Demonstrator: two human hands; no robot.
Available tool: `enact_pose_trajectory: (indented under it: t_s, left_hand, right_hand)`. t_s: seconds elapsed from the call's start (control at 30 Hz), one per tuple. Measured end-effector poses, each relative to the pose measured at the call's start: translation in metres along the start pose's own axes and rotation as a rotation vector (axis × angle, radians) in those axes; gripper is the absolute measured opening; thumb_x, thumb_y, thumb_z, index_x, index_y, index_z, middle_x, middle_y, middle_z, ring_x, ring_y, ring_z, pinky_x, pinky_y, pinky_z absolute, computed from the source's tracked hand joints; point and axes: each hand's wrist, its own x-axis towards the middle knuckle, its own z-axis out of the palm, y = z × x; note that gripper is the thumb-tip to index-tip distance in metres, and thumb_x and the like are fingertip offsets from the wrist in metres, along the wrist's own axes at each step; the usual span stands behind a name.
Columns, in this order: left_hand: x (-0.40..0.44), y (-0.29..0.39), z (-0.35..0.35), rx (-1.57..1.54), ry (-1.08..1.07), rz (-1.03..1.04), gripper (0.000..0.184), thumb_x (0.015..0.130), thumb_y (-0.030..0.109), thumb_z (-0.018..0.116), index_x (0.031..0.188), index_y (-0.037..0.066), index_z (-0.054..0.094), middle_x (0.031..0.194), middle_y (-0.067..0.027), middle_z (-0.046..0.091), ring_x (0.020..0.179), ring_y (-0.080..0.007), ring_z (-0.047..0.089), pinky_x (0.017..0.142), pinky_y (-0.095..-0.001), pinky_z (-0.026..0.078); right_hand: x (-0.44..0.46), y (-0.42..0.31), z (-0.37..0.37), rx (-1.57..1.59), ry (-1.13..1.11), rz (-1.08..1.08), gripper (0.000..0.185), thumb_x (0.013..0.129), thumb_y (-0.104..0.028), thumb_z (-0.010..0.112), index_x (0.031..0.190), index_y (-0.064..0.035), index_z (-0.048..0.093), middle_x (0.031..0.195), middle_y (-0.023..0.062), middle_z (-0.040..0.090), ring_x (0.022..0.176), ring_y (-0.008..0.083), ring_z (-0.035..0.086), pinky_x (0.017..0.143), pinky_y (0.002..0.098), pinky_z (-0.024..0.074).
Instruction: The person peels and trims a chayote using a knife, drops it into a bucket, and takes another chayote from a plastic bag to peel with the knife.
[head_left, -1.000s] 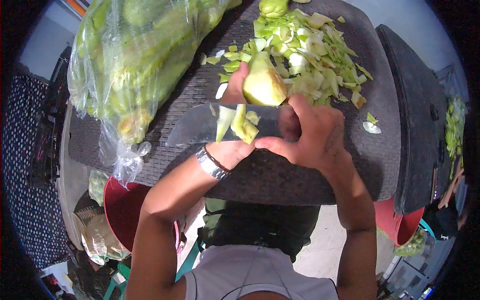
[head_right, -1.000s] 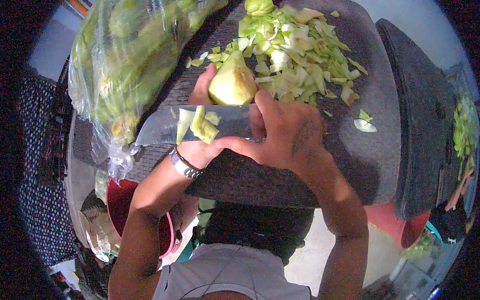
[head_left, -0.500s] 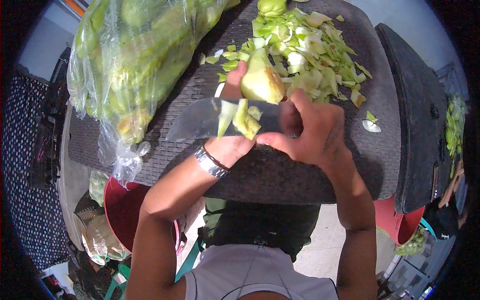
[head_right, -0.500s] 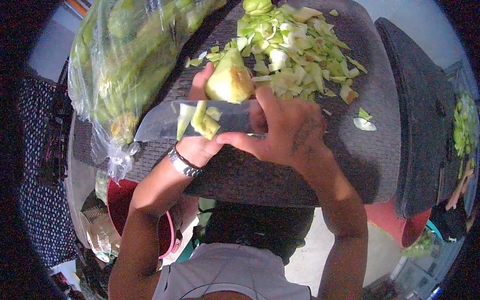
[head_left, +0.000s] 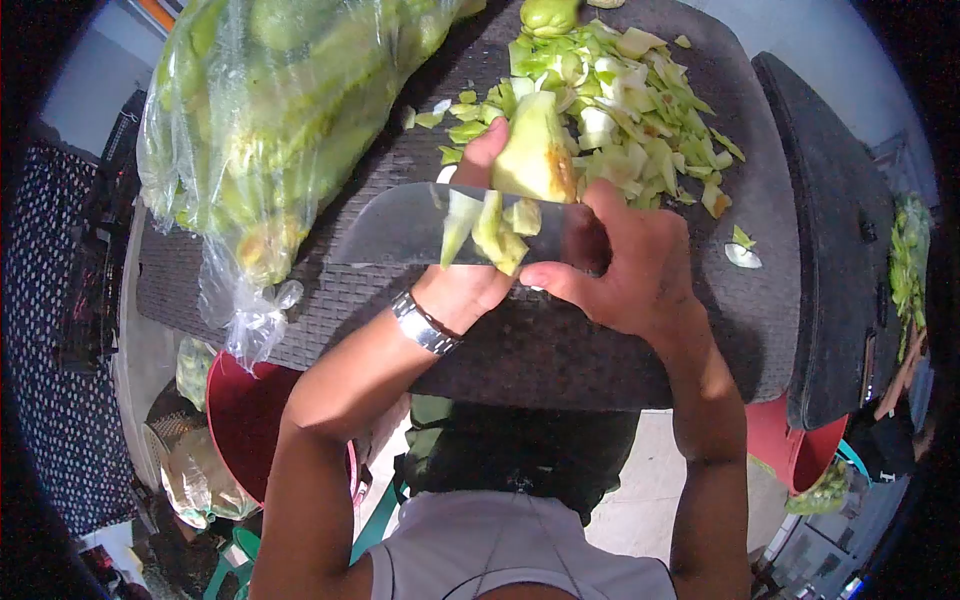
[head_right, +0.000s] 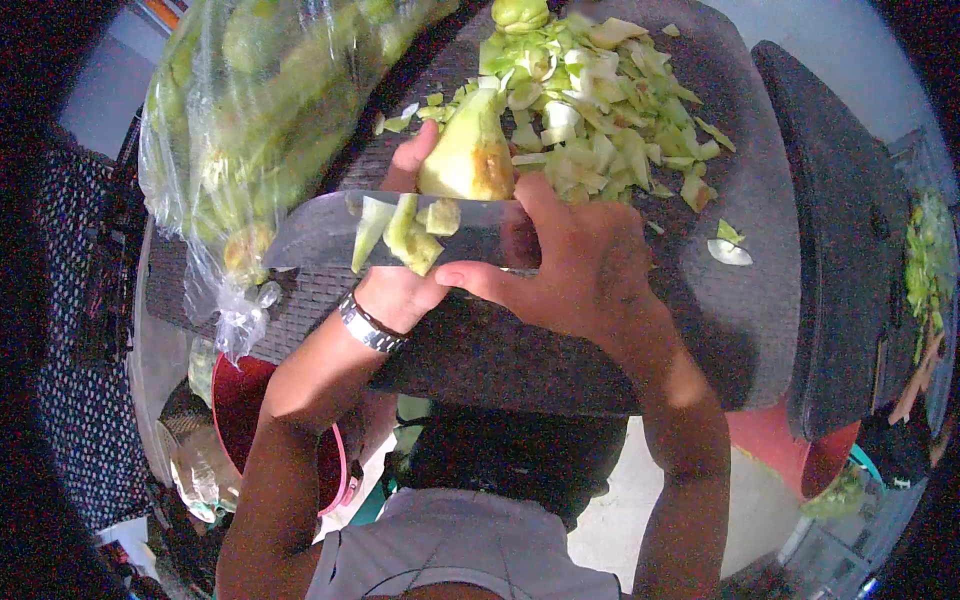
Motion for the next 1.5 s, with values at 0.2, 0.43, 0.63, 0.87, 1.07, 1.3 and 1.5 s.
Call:
enact_pose_trajectory:
  t_s: [0.2, 0.43, 0.63, 0.87, 1.07, 1.3, 1.5]
  left_hand:
    - [0.003, -0.008, -0.01, 0.009, 0.08, 0.089, 0.057, 0.102, 0.05, 0.047, 0.134, 0.003, 0.056, 0.122, -0.0155, 0.068, 0.111, -0.0258, 0.068, 0.097, -0.0411, 0.055]
    - [-0.002, 0.006, 0.015, 0.091, 0.186, 0.044, 0.049, 0.104, 0.043, 0.045, 0.134, 0.006, 0.056, 0.129, -0.0111, 0.066, 0.117, -0.0289, 0.065, 0.1, -0.0466, 0.053]
    - [0.0, -0.011, -0.005, 0.087, 0.184, 0.172, 0.054, 0.104, 0.049, 0.046, 0.137, 0.006, 0.055, 0.13, -0.0125, 0.065, 0.116, -0.0239, 0.065, 0.101, -0.0419, 0.052]
    - [0.003, -0.008, -0.009, 0.097, 0.103, 0.075, 0.056, 0.104, 0.049, 0.047, 0.137, 0.004, 0.054, 0.131, -0.0129, 0.065, 0.118, -0.0233, 0.064, 0.099, -0.0413, 0.053]
    - [-0.002, 0.006, 0.01, 0.096, 0.221, 0.022, 0.051, 0.103, 0.044, 0.048, 0.134, 0.004, 0.057, 0.124, -0.0127, 0.068, 0.112, -0.0304, 0.067, 0.091, -0.0485, 0.056]
    - [0.003, 0.008, 0.014, -0.001, 0.235, 0.01, 0.051, 0.103, 0.046, 0.05, 0.132, 0.005, 0.059, 0.115, -0.0115, 0.07, 0.103, -0.0288, 0.069, 0.092, -0.0472, 0.056]
    - [0.005, 0.004, -0.004, -0.143, 0.04, -0.12, 0.053, 0.102, 0.049, 0.052, 0.13, 0.005, 0.061, 0.12, -0.0124, 0.071, 0.105, -0.0282, 0.069, 0.097, -0.0434, 0.054]
  right_hand:
    - [0.004, 0.013, 0.005, -0.085, 0.094, -0.044, 0.063, 0.075, -0.064, 0.081, 0.081, -0.0075, 0.055, 0.06, 0.0033, 0.061, 0.052, 0.0263, 0.065, 0.051, 0.0401, 0.0514]
    - [0.011, 0.045, -0.025, -0.033, 0.155, 0.303, 0.059, 0.083, -0.062, 0.075, 0.084, -0.0051, 0.061, 0.065, 0.0102, 0.064, 0.062, 0.032, 0.067, 0.061, 0.0437, 0.0519]
    - [0.004, 0.009, -0.004, 0.022, 0.048, 0.095, 0.064, 0.077, -0.066, 0.078, 0.085, -0.0054, 0.058, 0.062, 0.0074, 0.063, 0.056, 0.0299, 0.067, 0.056, 0.0428, 0.0535]
    - [0.002, 0.015, 0.002, -0.101, 0.041, 0.014, 0.066, 0.074, -0.07, 0.078, 0.086, -0.0088, 0.058, 0.06, 0.0037, 0.063, 0.054, 0.0276, 0.068, 0.055, 0.0429, 0.0546]
    - [0.009, 0.049, -0.022, -0.173, 0.186, 0.18, 0.059, 0.083, -0.066, 0.073, 0.08, -0.008, 0.061, 0.06, 0.0052, 0.062, 0.056, 0.0298, 0.067, 0.059, 0.0445, 0.053]
    - [0.01, 0.041, -0.013, -0.009, 0.143, 0.357, 0.059, 0.087, -0.062, 0.071, 0.079, -0.0038, 0.061, 0.063, 0.0116, 0.064, 0.062, 0.0313, 0.069, 0.06, 0.0449, 0.0521]
    - [-0.002, -0.003, 0.009, -0.054, 0.019, 0.037, 0.055, 0.078, -0.052, 0.084, 0.084, -0.0064, 0.053, 0.061, 0.007, 0.062, 0.055, 0.0275, 0.067, 0.055, 0.0385, 0.0528]
